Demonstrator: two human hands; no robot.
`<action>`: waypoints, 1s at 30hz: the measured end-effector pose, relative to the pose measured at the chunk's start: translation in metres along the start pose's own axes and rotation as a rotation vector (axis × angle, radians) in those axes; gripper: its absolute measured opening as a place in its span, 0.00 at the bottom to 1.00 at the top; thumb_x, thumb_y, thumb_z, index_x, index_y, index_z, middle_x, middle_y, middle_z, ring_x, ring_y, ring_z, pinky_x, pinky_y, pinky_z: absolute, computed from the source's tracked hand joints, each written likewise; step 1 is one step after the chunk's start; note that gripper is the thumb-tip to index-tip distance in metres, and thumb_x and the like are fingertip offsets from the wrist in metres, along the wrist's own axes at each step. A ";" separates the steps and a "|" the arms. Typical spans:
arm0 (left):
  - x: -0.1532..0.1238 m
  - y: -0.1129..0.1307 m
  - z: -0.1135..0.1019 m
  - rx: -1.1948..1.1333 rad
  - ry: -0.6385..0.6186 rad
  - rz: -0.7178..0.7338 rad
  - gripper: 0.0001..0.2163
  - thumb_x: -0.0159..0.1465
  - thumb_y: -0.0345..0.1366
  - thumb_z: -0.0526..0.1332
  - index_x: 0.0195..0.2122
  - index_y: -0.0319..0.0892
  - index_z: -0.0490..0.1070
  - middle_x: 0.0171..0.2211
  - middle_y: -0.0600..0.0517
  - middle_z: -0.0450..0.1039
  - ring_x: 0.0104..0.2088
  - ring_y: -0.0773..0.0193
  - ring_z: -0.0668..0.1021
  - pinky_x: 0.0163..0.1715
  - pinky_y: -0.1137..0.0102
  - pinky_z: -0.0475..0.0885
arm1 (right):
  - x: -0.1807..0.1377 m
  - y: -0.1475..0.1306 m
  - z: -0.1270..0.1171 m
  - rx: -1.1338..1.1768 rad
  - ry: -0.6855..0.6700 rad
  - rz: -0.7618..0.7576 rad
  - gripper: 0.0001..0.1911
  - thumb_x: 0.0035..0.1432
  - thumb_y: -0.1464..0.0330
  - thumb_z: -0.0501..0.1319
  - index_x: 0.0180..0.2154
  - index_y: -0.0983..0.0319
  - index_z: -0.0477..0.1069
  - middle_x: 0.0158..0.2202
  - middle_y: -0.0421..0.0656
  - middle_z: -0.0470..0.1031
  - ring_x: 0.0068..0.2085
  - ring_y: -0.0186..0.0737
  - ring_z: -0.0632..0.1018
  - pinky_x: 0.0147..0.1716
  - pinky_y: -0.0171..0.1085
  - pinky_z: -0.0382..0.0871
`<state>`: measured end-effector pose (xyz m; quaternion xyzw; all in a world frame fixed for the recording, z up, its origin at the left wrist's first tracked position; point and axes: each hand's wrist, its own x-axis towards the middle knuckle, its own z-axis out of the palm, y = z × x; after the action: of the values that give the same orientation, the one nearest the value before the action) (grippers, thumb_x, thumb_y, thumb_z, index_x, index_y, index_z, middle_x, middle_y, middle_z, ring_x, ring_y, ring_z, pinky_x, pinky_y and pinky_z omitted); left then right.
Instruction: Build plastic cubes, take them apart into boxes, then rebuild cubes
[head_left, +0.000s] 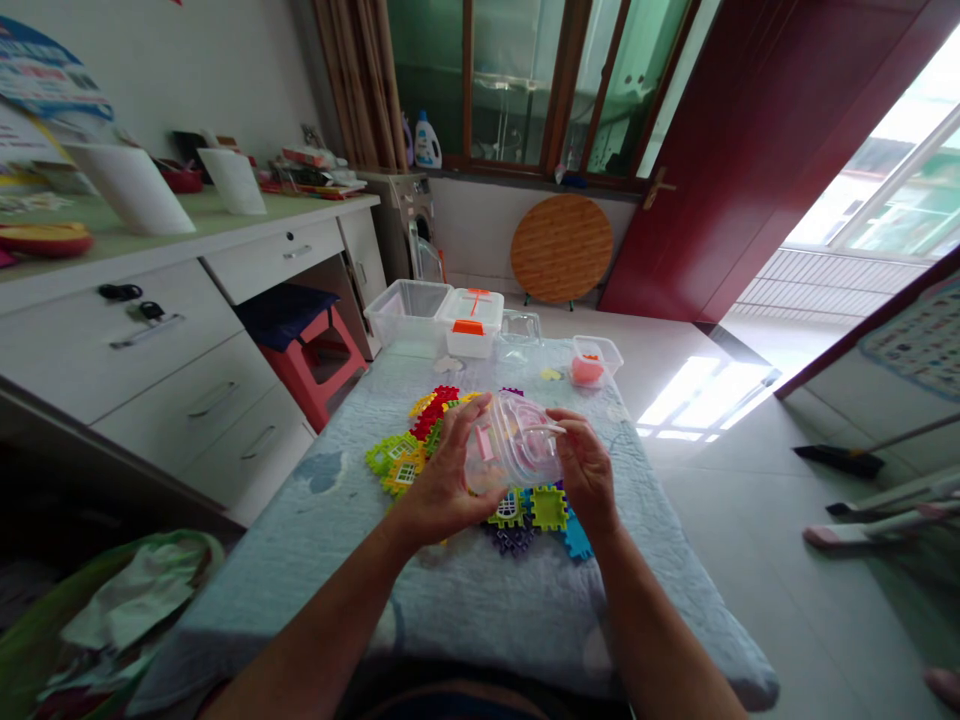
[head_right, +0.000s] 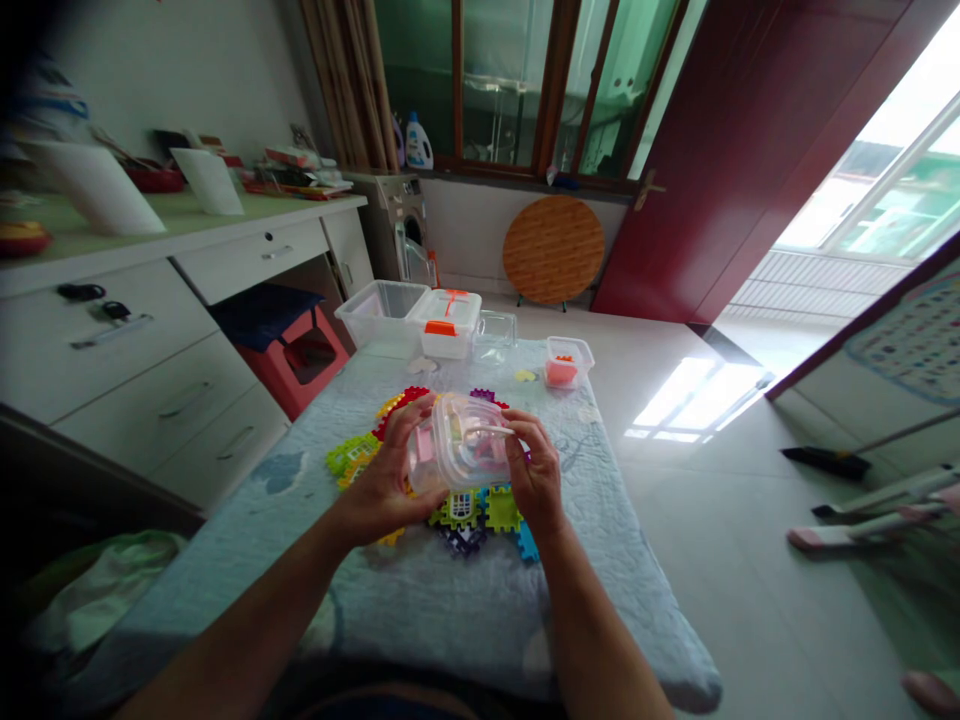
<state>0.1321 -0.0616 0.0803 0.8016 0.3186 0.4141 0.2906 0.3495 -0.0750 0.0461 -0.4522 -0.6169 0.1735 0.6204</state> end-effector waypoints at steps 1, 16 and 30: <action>0.000 0.001 0.000 -0.008 -0.002 0.011 0.48 0.53 0.27 0.66 0.70 0.54 0.41 0.63 0.46 0.53 0.65 0.47 0.60 0.66 0.50 0.57 | 0.000 0.000 0.000 -0.010 -0.005 0.000 0.08 0.67 0.65 0.55 0.43 0.55 0.73 0.50 0.44 0.74 0.52 0.43 0.75 0.54 0.45 0.67; 0.003 0.002 -0.005 0.012 0.001 0.052 0.45 0.52 0.28 0.67 0.69 0.54 0.46 0.59 0.45 0.54 0.61 0.47 0.62 0.63 0.48 0.60 | 0.001 -0.006 -0.002 -0.124 -0.130 -0.094 0.09 0.67 0.68 0.55 0.44 0.55 0.73 0.50 0.45 0.74 0.51 0.43 0.75 0.52 0.46 0.69; -0.003 -0.020 0.002 -0.240 0.110 0.024 0.45 0.53 0.34 0.71 0.67 0.52 0.46 0.64 0.42 0.51 0.65 0.44 0.60 0.64 0.47 0.59 | -0.002 0.011 0.004 0.608 -0.120 0.568 0.28 0.59 0.53 0.62 0.58 0.54 0.65 0.55 0.45 0.75 0.54 0.52 0.77 0.54 0.52 0.70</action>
<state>0.1275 -0.0516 0.0631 0.7410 0.2725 0.4961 0.3614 0.3492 -0.0694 0.0354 -0.3896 -0.4234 0.5378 0.6162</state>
